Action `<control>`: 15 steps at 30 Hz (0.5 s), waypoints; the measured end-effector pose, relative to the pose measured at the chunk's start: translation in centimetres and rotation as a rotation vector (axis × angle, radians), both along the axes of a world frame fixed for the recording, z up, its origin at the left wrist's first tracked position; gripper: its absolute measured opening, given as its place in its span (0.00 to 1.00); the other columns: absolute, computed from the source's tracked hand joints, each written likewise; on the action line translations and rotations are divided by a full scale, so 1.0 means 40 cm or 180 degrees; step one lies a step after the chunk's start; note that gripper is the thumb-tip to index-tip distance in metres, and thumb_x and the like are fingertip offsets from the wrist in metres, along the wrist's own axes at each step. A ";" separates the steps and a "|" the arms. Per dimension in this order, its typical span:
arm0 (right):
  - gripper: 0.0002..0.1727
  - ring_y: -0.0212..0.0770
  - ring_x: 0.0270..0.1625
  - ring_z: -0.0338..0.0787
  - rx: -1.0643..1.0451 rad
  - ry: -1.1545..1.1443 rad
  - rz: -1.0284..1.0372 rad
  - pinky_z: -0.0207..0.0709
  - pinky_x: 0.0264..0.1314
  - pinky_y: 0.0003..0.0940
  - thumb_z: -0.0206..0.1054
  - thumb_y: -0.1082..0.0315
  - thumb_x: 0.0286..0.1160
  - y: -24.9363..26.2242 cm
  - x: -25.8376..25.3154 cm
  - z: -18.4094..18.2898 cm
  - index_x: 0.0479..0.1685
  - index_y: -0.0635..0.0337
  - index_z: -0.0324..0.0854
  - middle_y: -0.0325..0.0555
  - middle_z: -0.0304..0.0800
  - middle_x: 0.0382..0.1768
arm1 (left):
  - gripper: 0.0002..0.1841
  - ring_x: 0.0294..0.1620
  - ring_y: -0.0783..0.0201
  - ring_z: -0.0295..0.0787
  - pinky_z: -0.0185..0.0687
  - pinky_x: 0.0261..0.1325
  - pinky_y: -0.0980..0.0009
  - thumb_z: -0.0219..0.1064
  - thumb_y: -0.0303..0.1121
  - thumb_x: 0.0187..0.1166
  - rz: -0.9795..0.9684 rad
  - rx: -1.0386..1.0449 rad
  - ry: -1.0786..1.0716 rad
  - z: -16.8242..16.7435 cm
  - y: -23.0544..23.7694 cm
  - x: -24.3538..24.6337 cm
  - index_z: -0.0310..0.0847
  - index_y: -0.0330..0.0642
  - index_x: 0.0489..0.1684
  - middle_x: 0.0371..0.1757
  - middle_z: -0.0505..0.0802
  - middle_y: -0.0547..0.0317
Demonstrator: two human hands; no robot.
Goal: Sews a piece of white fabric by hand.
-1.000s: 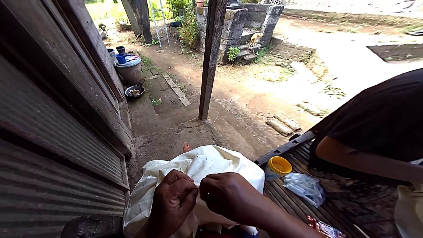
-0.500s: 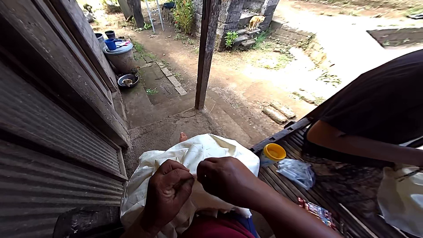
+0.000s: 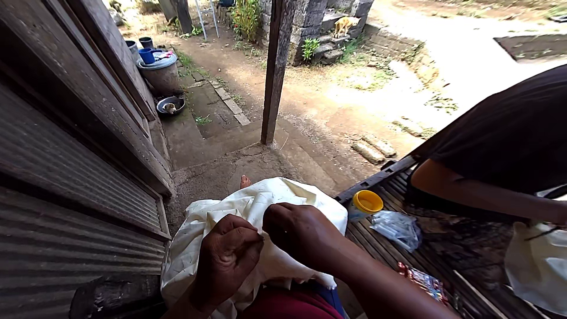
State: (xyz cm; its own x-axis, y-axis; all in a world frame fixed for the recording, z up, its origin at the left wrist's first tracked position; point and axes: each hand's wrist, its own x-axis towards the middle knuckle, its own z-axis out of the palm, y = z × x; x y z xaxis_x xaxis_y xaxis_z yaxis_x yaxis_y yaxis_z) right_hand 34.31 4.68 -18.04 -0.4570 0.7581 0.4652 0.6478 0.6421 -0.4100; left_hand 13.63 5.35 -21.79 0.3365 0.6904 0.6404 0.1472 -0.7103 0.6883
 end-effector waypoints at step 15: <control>0.07 0.37 0.22 0.83 0.0118 0.0074 0.0304 0.75 0.19 0.32 0.61 0.67 0.76 -0.007 -0.012 0.007 0.32 0.57 0.80 0.43 0.82 0.26 | 0.03 0.50 0.77 0.84 0.80 0.55 0.83 0.75 0.35 0.76 -0.0147 0.0160 -0.0204 -0.019 0.012 -0.003 0.92 0.48 0.40 0.43 0.88 0.66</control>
State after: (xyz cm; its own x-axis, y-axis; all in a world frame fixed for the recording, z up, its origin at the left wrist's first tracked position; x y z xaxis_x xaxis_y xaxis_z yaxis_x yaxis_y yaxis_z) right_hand 33.82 4.40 -17.75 -0.5150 0.6937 0.5035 0.5735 0.7154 -0.3991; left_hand 13.51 5.85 -22.54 0.3244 0.6415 0.6951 0.0701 -0.7492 0.6587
